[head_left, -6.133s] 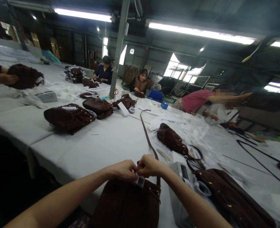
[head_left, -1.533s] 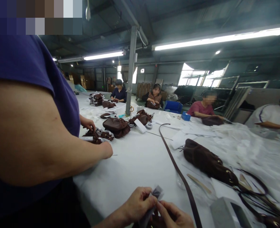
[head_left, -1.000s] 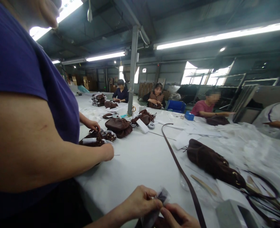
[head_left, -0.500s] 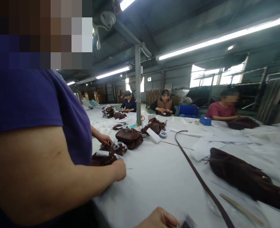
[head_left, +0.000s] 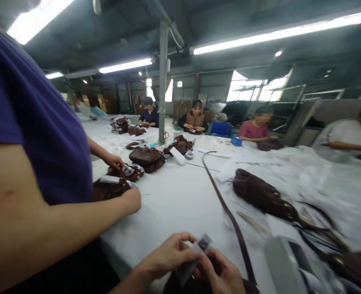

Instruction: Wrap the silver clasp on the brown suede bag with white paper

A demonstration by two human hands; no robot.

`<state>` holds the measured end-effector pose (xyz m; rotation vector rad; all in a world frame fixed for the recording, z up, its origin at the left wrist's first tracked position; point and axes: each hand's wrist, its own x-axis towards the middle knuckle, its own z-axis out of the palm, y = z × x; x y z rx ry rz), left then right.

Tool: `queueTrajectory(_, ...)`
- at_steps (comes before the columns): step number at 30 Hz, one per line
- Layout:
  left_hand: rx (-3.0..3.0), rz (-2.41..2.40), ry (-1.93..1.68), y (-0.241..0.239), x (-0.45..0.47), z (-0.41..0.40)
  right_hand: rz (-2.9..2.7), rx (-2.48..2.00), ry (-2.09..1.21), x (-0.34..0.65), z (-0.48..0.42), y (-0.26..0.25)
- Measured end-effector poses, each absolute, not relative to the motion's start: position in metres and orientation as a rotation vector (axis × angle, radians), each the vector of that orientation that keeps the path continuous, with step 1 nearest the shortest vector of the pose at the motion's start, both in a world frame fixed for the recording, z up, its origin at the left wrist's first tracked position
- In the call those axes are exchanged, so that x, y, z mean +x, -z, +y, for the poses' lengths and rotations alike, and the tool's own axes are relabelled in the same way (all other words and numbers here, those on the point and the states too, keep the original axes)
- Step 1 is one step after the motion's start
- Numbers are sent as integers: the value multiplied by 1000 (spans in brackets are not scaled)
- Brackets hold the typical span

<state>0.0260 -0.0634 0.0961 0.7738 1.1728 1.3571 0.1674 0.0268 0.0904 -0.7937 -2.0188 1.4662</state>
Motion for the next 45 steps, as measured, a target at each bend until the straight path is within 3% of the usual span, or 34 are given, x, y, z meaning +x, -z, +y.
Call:
queueTrajectory(11,860,1280,-1380,-82,30,-62,-1870,-763,-1636,167,12,-86)
queueTrajectory(22,813,1291,-1450,-75,25,-60,-1674,-1057,-1388,211,32,-79)
queueTrajectory(32,771,1301,-1379,-66,26,-66,-1400,-1476,-644,375,105,-92)
queueTrajectory(45,672,1368,-1382,-58,27,-68,-1618,-1436,-1153,380,107,-85)
